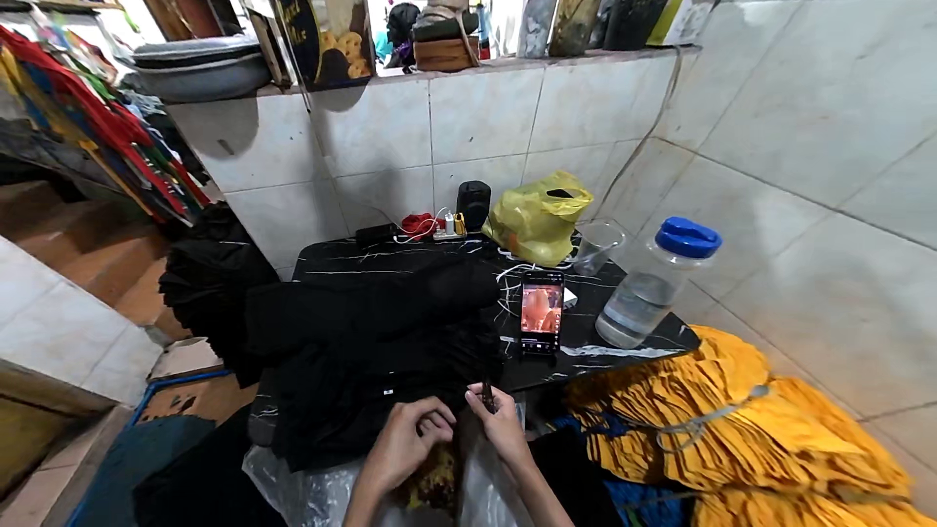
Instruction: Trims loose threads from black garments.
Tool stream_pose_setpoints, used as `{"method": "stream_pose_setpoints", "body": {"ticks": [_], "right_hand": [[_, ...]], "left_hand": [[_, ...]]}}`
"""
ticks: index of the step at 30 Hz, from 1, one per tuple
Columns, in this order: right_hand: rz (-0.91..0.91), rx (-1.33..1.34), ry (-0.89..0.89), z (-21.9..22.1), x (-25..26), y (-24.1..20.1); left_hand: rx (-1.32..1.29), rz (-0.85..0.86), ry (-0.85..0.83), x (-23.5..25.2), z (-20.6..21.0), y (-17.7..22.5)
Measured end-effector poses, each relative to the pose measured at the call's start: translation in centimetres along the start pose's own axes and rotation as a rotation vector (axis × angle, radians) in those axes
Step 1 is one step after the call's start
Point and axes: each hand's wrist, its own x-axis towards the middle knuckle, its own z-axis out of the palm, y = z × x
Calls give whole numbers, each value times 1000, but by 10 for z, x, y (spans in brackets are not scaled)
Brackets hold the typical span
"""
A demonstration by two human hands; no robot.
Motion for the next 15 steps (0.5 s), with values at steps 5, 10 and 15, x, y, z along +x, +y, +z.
{"method": "stream_pose_setpoints", "body": {"ticks": [5,10,15], "right_hand": [[205,251,-5,2,-1,-6],[246,322,-39,2,-1,-6],[237,256,-41,3,-1,-8]], "left_hand": [[229,-79,259,10,-2,-10],[278,-131,161,14,9,-15],[261,-61,207,19,22,-12]]}}
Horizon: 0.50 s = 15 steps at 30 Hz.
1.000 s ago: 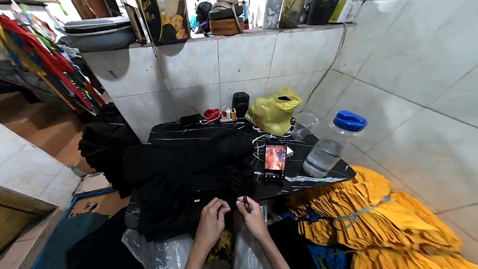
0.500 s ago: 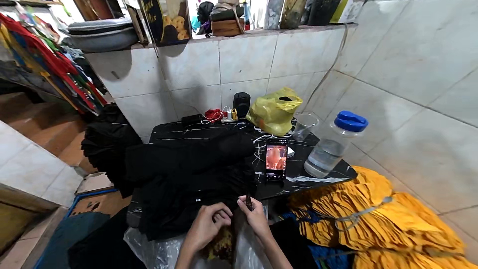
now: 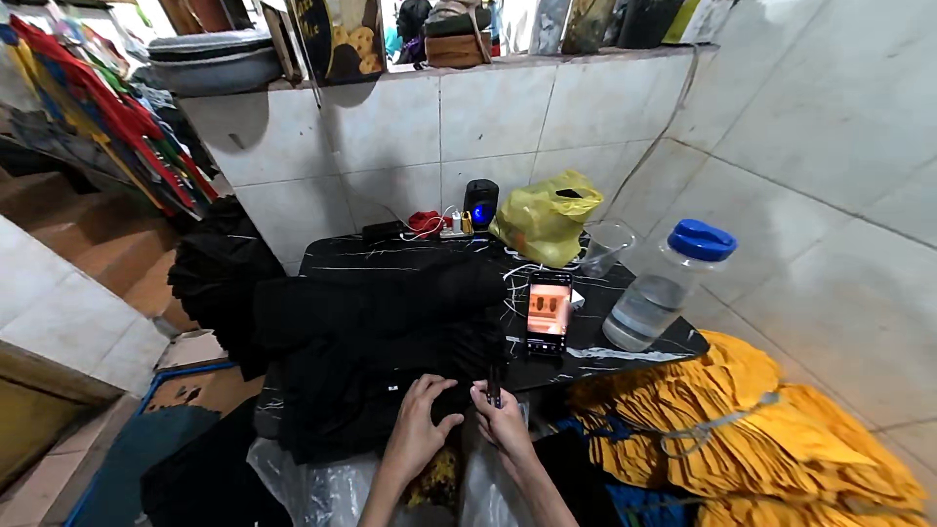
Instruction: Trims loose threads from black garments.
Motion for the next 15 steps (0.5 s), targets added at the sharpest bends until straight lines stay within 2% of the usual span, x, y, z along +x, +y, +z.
{"method": "stream_pose_setpoints", "body": {"ticks": [6,8,12,15], "right_hand": [[-39,-60,0,-2,-2,-2],[-60,-76,6,-2,-3,-1],[-149,-177,18,-3,-2,5],[-268,-311,36,-3,0,7]], "left_hand": [[8,202,335,2,23,4],[3,255,398,1,27,4],[-46,210,383,1,26,4],[-182,157,346,3,24,4]]}}
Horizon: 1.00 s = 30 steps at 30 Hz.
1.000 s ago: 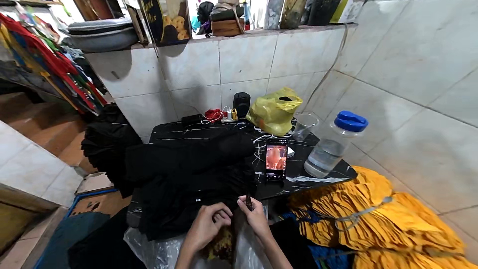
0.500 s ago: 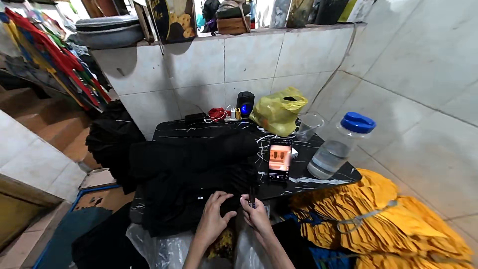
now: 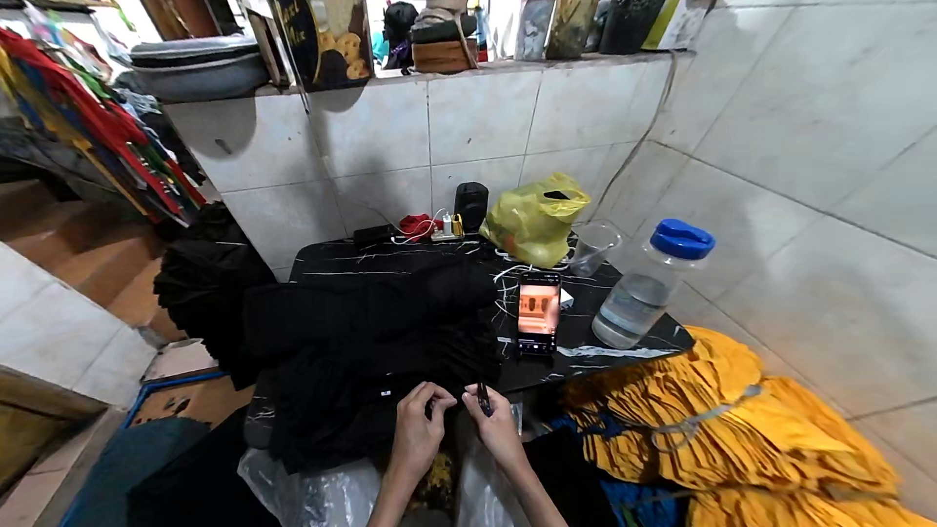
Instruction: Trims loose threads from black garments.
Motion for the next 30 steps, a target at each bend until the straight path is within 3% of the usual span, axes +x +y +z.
{"method": "stream_pose_setpoints", "body": {"ticks": [5,7,12,16,19,25,30], "right_hand": [[-114,-131,44,0,1,5],[-118,-152,37,0,1,5],[-128,-130,12,2,2,3],[-125,-153,-10,5,1,-2],[-132,-202,-28,7,0,-5],[-195,-315,23,5,0,-4],[-9,-526,-8,2,0,-9]], "left_hand": [[-538,-225,-39,5,-16,15],[-611,-231,-92,5,-25,21],[-333,-169,-646,5,-54,15],[-56,-158,-345,8,-50,8],[102,-201,-345,10,-38,-1],[-217,-197,-315,4,-14,-2],[-351,-257,-287,2,-17,-1]]}}
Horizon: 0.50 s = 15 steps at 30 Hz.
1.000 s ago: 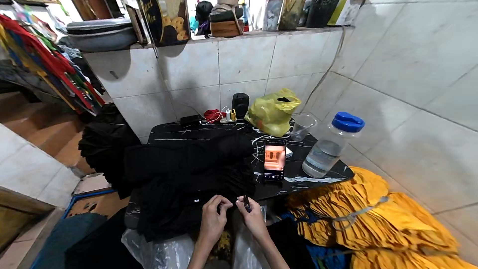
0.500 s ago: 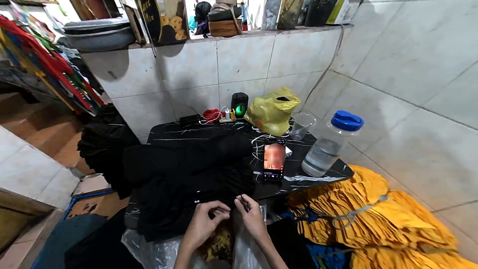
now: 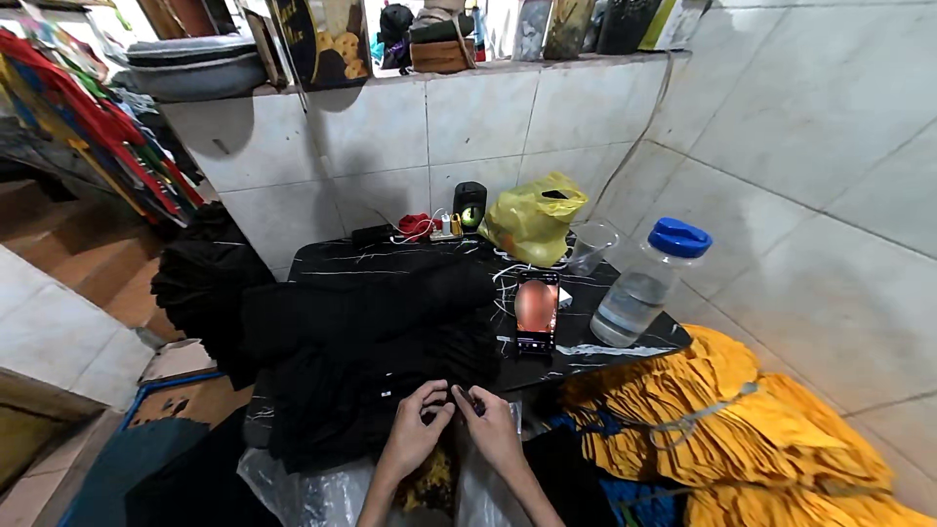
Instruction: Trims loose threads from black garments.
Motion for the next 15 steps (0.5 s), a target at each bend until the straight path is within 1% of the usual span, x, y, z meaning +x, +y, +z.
{"method": "stream_pose_setpoints", "body": {"ticks": [2,4,6,10,13,15], "right_hand": [[13,5,-57,1,-1,-3],[-24,47,-52,4,-1,-4],[-55,28,-38,4,-3,-4],[-30,-54,-97,-6,-5,-5],[-21,3,-108,-10,-9,-5],[-45,47,-88,-12,-11,-7]], "left_hand": [[-22,5,48,0,3,-1],[-55,5,116,1,5,-2],[-97,-9,152,3,8,-3],[-120,-35,106,5,10,1],[-104,-20,58,7,9,2],[-116,10,74,7,10,1]]}}
